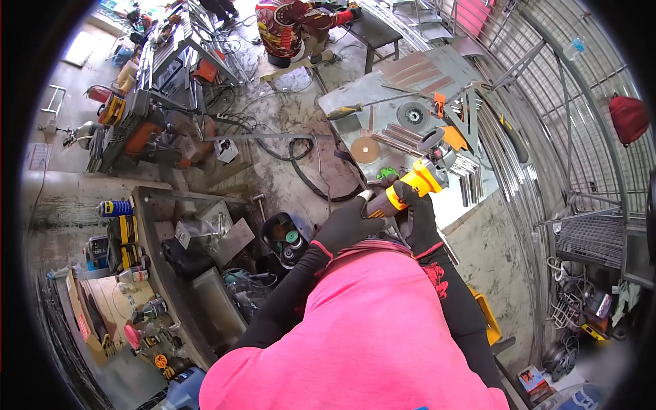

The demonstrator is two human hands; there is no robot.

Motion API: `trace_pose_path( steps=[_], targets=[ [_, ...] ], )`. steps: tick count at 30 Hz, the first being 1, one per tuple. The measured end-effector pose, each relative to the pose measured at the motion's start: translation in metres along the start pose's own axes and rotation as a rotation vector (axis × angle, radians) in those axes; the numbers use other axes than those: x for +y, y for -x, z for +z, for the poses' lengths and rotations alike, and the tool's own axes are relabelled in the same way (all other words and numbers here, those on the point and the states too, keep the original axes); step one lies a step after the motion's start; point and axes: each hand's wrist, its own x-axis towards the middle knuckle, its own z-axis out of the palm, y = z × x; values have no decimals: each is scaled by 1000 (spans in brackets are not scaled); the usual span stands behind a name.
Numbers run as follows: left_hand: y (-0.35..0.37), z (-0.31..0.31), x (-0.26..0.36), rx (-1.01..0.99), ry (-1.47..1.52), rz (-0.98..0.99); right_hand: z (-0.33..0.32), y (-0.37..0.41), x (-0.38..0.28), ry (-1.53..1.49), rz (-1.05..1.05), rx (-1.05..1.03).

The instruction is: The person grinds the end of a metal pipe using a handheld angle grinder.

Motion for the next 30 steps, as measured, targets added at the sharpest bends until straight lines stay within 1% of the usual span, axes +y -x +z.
trace_pose_path(
  steps=[2, 3, 4, 5, 8, 10, 11, 12, 14, 15, 16, 18, 19, 20, 22, 24, 25, 26, 27, 28, 29, 30],
  targets=[
    [-4, 0, -7, -86, -40, -8, 3, 2, -2, 34, -23, -5],
    [-8, 1, -13, -83, -45, -10, 7, 3, -4, 104, -49, 3],
    [-12, 3, -18, -102, -10, 5, 10, 4, -5, 173, -75, 11],
    [-13, 3, -18, -121, 25, 20, 14, 5, -8, 166, -75, 7],
    [-10, 3, -16, -109, 55, 42, 20, 6, -14, 182, -105, -10],
    [-6, 0, -8, -82, 15, 70, 17, 3, -20, 208, -35, -46],
    [-7, -2, -4, -49, -21, 100, 16, 0, -18, 222, -87, -76],
    [-12, -2, -5, -58, -28, 107, 13, -1, -18, 217, -98, -69],
    [-25, 0, -12, -116, 176, 246, 8, -3, -18, 467, -61, -93],
    [-26, -3, -2, -193, 375, 261, 24, 3, -27, 510, -62, -108],
    [-26, -3, -4, -207, 367, 262, 28, 9, -35, 502, -70, -97],
    [-29, -10, -13, -213, 463, 78, 29, 14, -48, 1095, -67, -36],
    [-29, -8, -17, -66, 517, 68, 11, 17, -49, 1291, -190, 18],
    [-35, -12, -20, -88, 503, 68, 2, 27, -57, 1276, -218, 25],
    [-53, -29, -23, 260, 155, 111, -42, 47, -57, 1218, -265, 183],
    [-66, -50, -20, 371, -45, 69, -94, 74, -57, 1363, -337, 362],
    [-75, -58, -18, 393, -160, 44, -117, 87, -58, 1462, -318, 438],
    [-85, -64, -18, 392, -165, 48, -136, 99, -56, 1557, -296, 517],
    [-97, -68, -21, 419, -270, 43, -152, 110, -51, 1550, -301, 520],
    [-105, -72, -21, 444, -377, 38, -167, 119, -45, 1500, -185, 523],
    [-110, -74, -16, 436, -392, 44, -173, 124, -40, 1445, -70, 525],
    [-118, -75, -17, 434, -400, 47, -158, 126, -43, 1437, -71, 528]
  ],
)
